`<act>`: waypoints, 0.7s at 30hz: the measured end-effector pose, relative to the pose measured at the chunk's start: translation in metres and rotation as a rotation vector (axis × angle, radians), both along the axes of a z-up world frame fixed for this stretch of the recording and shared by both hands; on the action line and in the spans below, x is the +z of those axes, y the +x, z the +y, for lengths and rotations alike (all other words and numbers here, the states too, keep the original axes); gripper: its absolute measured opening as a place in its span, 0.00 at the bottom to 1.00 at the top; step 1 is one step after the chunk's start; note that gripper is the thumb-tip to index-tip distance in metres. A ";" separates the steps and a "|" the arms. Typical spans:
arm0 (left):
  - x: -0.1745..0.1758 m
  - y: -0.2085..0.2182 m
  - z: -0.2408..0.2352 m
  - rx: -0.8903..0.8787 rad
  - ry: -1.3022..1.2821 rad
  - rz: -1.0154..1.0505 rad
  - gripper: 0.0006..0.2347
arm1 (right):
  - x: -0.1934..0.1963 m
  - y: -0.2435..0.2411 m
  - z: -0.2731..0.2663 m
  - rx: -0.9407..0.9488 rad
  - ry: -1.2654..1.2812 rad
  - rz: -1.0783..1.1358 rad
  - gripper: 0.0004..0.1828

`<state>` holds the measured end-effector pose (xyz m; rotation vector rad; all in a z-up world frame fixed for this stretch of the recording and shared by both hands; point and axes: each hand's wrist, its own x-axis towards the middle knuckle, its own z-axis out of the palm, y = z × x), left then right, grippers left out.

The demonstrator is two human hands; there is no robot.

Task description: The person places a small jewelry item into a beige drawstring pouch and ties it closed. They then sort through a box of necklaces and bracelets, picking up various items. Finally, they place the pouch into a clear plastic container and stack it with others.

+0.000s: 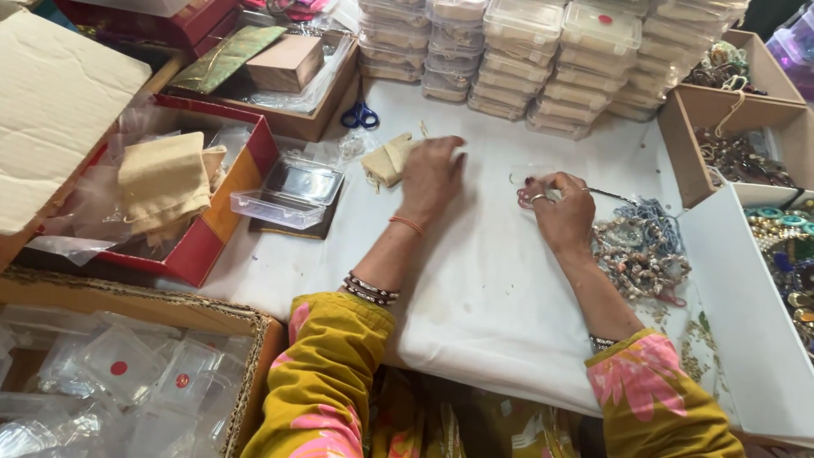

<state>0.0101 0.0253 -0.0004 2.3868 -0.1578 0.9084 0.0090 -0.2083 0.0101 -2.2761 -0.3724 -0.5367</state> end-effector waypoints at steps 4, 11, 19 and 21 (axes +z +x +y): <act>0.011 0.000 0.033 0.218 0.116 0.154 0.13 | -0.004 0.014 -0.011 -0.137 0.011 0.077 0.09; -0.009 0.012 0.051 0.261 0.084 0.368 0.10 | -0.012 0.020 -0.016 -0.200 -0.032 -0.119 0.34; 0.004 0.015 0.002 -0.196 -0.552 0.095 0.07 | -0.008 0.006 0.008 0.095 0.158 -0.094 0.26; -0.006 0.021 -0.009 -0.509 -0.779 -0.030 0.07 | -0.013 0.012 0.009 0.213 0.347 0.043 0.25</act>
